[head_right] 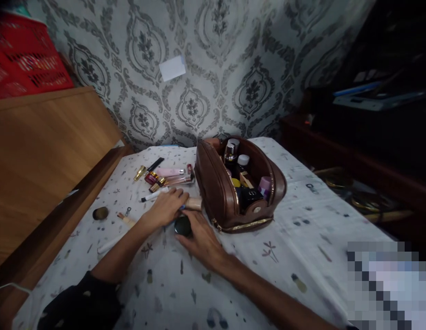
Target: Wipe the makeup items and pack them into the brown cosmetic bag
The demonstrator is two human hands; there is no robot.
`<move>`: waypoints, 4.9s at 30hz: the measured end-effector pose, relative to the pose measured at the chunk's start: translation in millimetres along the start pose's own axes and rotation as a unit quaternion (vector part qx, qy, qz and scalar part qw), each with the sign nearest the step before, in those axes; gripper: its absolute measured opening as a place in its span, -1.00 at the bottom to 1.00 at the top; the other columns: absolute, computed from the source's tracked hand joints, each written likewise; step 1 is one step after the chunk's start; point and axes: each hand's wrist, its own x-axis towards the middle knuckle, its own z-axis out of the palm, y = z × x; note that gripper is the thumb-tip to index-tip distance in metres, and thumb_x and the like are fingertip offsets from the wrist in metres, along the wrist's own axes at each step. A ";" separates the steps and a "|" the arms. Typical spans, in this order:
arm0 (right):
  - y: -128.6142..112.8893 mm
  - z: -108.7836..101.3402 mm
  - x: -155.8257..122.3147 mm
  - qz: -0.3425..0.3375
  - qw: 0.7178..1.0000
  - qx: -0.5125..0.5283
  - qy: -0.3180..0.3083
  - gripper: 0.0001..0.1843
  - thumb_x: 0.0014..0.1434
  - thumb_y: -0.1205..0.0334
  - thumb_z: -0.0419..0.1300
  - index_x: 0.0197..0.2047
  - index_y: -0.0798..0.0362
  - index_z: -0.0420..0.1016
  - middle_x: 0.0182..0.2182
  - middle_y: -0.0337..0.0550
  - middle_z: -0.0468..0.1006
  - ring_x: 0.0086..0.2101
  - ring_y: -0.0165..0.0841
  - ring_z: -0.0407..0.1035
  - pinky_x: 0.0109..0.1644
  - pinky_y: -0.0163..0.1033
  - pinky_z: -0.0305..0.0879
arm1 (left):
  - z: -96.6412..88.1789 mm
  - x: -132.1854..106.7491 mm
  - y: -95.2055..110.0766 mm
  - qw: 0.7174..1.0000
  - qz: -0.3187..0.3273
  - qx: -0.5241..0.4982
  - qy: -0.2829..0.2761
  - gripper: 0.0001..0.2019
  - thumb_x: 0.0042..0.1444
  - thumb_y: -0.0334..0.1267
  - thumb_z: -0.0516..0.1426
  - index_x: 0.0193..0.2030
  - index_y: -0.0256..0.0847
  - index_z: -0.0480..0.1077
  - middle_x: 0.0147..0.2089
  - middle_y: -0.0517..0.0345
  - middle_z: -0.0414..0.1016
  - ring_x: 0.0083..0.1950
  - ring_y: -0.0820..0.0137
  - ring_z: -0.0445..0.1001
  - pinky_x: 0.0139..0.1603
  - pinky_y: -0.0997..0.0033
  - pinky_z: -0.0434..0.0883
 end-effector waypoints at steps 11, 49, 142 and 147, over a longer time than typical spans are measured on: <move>4.5 -1.7 -6.1 -0.006 0.999 0.036 0.021 -0.50 0.20 0.19 0.24 0.20 0.02 0.31 0.07 0.05 0.48 0.08 -0.14 0.40 0.18 0.04 0.37 | 9.5 -19.5 -27.9 0.972 -0.211 -0.086 0.049 -0.62 0.42 -0.11 -0.14 0.01 -0.15 0.45 0.04 -0.02 0.53 0.07 0.21 0.51 0.00 0.29 0.43; -27.1 -23.2 -7.4 0.031 0.959 0.256 0.119 -0.82 0.30 0.15 0.13 -0.10 0.03 0.46 -0.31 -0.23 0.55 -0.30 -0.36 0.44 -0.16 -0.29 0.32 | -6.6 -64.2 14.5 0.948 0.031 -0.244 0.203 -0.73 0.21 -0.10 0.18 0.03 0.02 0.53 -0.06 0.08 0.58 -0.03 0.26 0.59 -0.04 0.36 0.55; -32.5 -6.2 -5.2 0.158 0.843 0.513 0.010 -0.49 -0.17 -0.16 0.45 -0.50 0.10 0.40 -0.55 -0.34 0.32 -0.47 -0.49 0.15 -0.40 -0.35 0.08 | 2.0 -32.1 51.0 0.864 -0.139 -0.370 0.312 -0.52 0.32 0.08 -0.04 -0.52 -0.18 0.30 -0.57 0.24 0.33 -0.52 0.46 0.31 -0.47 0.49 0.28; -31.2 -17.9 -2.4 0.112 0.879 0.459 0.066 -0.67 -0.01 0.02 0.39 -0.47 0.10 0.45 -0.50 -0.32 0.37 -0.43 -0.47 0.22 -0.34 -0.35 0.16 | -4.1 -17.2 55.0 0.838 -0.158 -0.439 0.283 -0.53 0.30 0.14 -0.03 -0.40 -0.20 0.39 -0.47 0.19 0.41 -0.41 0.40 0.41 -0.36 0.46 0.35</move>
